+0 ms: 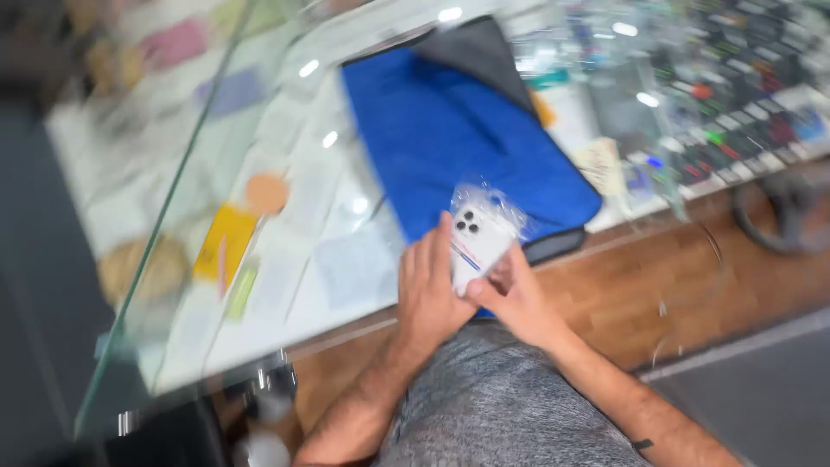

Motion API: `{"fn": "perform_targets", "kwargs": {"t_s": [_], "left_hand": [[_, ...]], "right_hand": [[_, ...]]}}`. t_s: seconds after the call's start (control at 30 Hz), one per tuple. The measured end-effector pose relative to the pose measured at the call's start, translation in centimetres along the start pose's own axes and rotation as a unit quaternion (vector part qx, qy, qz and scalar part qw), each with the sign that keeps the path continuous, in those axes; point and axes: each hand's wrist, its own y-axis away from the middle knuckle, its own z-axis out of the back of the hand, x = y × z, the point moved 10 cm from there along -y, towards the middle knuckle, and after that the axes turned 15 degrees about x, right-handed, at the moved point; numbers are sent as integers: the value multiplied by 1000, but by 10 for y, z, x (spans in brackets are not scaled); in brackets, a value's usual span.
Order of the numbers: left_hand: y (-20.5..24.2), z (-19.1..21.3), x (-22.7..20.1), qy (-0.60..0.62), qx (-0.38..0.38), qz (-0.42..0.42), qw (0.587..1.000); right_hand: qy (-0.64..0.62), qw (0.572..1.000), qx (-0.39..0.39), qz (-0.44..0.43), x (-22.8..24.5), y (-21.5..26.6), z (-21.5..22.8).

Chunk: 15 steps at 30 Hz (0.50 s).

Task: The person is unwrapping new phone cases from their protective packaging and placing them into a blue microfiber cloth for cleaning and organization.

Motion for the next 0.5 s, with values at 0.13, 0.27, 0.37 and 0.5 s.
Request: {"fn": "perform_targets", "kwargs": {"t_s": [0.13, 0.27, 0.37, 0.5], "left_hand": [[-25, -54, -60, 136, 172, -78, 973], [-34, -100, -110, 280, 344, -119, 888], [-25, -162, -120, 496, 419, -11, 761], [14, -249, -156, 683, 475, 128, 540]], "right_hand": [[-88, 985, -151, 5, -3, 49, 60], [-85, 959, -269, 41, 5, 118, 115], [-93, 933, -345, 42, -9, 179, 143], [-109, 934, -331, 81, -37, 224, 161]]}}
